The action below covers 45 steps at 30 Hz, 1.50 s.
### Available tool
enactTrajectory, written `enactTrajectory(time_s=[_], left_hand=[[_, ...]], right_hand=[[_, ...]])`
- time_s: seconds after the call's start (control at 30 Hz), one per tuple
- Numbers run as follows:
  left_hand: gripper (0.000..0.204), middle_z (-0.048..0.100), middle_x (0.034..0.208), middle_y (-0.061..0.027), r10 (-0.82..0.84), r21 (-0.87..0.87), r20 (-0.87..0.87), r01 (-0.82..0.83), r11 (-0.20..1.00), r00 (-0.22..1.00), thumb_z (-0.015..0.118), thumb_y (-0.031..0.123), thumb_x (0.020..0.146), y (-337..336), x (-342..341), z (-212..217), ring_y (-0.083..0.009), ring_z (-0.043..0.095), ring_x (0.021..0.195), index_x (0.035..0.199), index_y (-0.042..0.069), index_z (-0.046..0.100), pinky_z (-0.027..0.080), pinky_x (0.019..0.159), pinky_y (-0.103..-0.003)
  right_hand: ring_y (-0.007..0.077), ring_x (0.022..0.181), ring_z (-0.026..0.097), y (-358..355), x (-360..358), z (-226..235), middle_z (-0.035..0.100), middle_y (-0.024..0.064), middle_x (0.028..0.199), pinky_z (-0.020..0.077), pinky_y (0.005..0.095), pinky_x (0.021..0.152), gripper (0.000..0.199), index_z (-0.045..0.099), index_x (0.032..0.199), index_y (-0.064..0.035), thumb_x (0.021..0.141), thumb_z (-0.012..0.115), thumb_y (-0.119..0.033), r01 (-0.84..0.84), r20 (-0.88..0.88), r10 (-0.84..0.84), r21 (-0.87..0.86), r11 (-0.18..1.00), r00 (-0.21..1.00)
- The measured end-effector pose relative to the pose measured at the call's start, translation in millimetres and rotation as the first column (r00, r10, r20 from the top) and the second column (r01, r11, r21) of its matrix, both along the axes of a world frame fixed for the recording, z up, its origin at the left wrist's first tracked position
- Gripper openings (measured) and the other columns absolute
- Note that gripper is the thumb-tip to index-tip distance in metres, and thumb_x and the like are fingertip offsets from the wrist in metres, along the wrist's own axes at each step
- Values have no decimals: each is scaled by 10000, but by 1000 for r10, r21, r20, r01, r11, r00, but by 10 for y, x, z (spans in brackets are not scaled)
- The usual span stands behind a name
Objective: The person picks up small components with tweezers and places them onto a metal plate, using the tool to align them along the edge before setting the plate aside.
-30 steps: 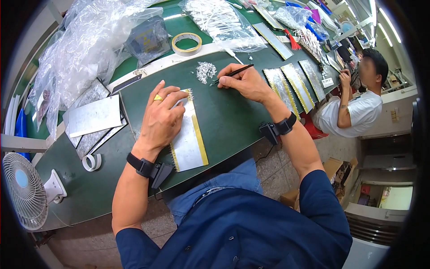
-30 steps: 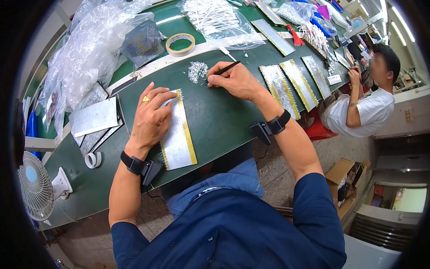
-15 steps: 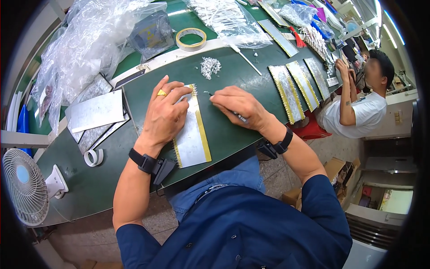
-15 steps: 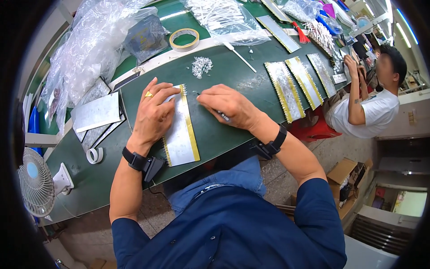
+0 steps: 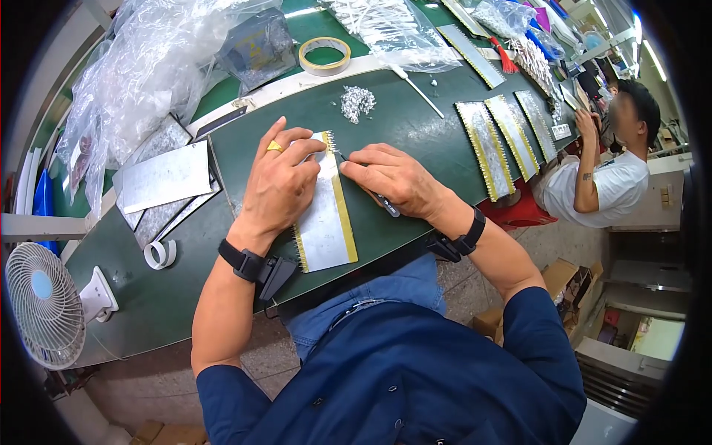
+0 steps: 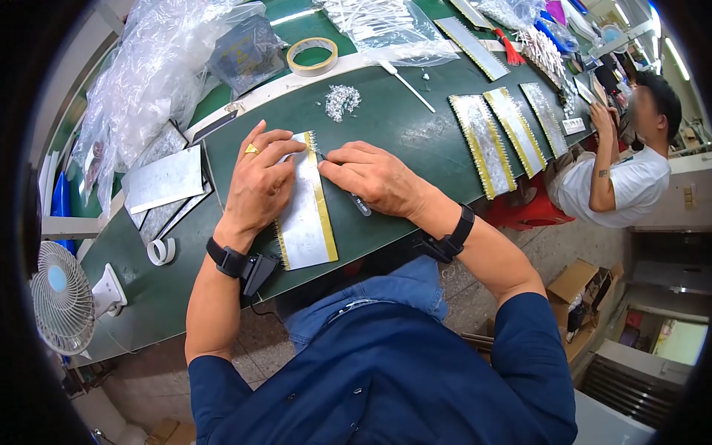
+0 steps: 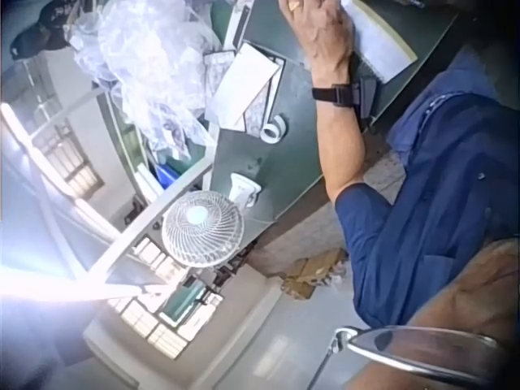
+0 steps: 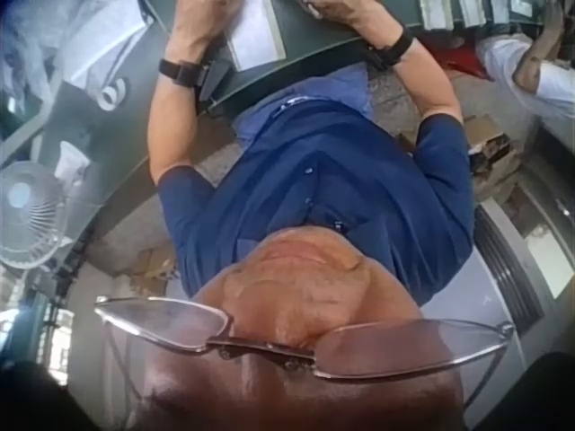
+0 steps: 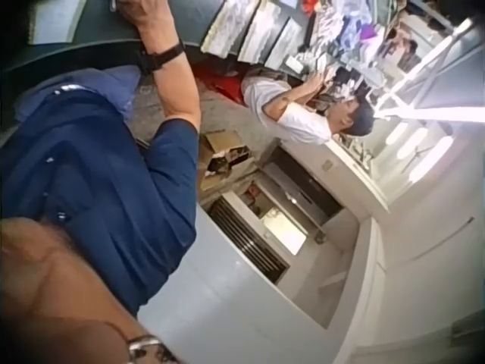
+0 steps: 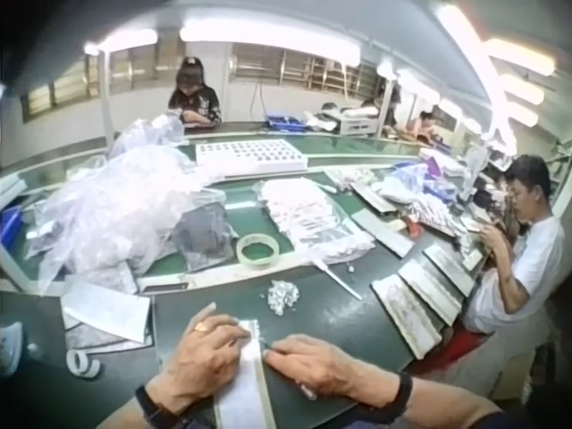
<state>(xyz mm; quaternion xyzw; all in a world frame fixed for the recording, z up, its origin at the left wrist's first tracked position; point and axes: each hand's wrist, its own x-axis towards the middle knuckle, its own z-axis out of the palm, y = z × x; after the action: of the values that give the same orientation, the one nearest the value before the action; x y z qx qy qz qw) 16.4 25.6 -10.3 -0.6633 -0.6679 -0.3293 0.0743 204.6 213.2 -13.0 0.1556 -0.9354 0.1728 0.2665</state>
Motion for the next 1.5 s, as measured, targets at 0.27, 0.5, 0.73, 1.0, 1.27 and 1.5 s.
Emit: enactTrajectory(time_s=[0.27,0.5,0.73,1.0,1.27,1.5], left_hand=[[115,778,1212,-32,-7,-3,7,8,1000,1000,736,-51,818,7,5,4,-282,677,1285,744,18,681,400,1292,-555],[118,782,1196,-29,-12,2,0,12,1000,1000,732,-57,827,10,11,14,-284,687,1270,749,15,682,409,1285,-558],[146,788,1174,-25,-24,18,12,24,1000,1000,726,-69,848,23,20,10,-282,693,1264,739,16,682,413,1282,-561],[213,793,1176,-19,-71,-11,-8,71,997,997,728,-63,853,21,16,10,-295,686,1285,668,19,661,409,1284,-579],[130,794,1110,-20,-97,-26,-71,96,995,993,740,1,800,44,13,46,-292,686,1263,676,39,738,416,1287,-562],[204,798,1178,-21,-110,-29,-58,109,994,992,735,-55,810,37,3,20,-301,683,1286,643,25,650,403,1292,-576]], right_hand=[[367,1071,740,-7,-6,18,748,179,1153,612,450,994,369,700,1276,40,921,691,-62,-14,10,14,4,1000,1000],[372,1077,739,-2,-8,-11,747,180,1166,609,452,1002,363,700,1280,38,940,670,-83,-15,19,15,-1,1000,1000],[370,1082,739,6,-5,-22,746,178,1174,610,450,1007,370,698,1289,32,937,675,-78,-10,21,9,4,1000,1000],[367,1088,741,3,-7,-31,747,180,1180,612,448,1006,367,702,1290,25,936,682,-72,-8,19,8,0,1000,1000],[348,1068,748,21,10,-23,762,168,1151,615,425,986,287,732,1246,22,971,718,-61,19,17,-18,-64,998,1000],[176,876,761,-19,22,71,814,114,1042,617,334,841,235,784,1135,41,1081,732,-182,425,202,-418,-714,556,886]])
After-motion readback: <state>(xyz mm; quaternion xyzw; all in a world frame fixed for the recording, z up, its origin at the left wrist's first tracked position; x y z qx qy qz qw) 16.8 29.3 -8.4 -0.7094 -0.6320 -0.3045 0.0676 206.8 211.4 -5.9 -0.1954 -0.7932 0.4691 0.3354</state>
